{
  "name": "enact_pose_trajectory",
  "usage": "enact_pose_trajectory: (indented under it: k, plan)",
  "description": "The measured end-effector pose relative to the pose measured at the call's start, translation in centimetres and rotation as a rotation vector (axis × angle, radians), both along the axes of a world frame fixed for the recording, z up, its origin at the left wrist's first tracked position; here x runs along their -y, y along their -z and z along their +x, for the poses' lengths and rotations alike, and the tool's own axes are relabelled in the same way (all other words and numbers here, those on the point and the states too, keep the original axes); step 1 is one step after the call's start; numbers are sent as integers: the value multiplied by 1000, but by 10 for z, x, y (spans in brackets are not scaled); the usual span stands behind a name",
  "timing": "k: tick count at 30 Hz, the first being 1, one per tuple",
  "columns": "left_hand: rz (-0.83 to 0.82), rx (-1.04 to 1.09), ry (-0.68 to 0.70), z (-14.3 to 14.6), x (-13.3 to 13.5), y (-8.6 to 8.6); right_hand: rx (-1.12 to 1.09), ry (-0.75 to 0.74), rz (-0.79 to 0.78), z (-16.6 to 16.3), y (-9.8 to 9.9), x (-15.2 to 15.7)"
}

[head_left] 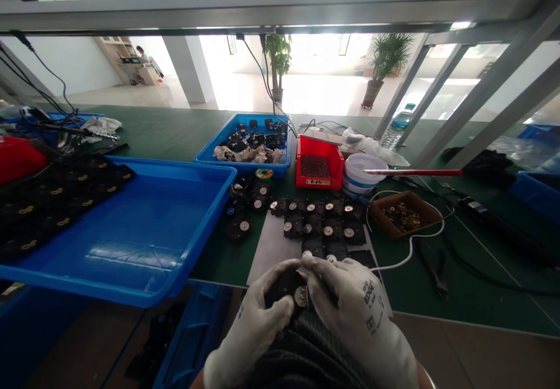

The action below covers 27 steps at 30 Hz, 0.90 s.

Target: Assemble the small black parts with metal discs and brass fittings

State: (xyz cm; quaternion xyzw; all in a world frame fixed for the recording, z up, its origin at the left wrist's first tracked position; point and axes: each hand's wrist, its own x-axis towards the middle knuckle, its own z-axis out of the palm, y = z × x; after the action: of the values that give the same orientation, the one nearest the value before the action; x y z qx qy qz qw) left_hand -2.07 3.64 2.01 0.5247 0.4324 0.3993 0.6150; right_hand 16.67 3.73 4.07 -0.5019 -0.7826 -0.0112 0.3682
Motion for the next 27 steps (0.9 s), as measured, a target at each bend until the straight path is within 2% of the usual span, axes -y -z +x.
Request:
enact_pose_trajectory:
  k: [10, 16, 21, 27]
  plan:
    - [-1, 0, -4, 1, 1, -1, 16, 29, 6, -1, 2, 0]
    - [29, -30, 4, 0, 0, -1, 46, -19, -8, 5, 7, -1]
    - [44, 15, 17, -1, -1, 5, 55, -21, 38, 4, 4, -1]
    - [51, 7, 20, -1, -2, 2, 25, -18, 60, 0, 2, -2]
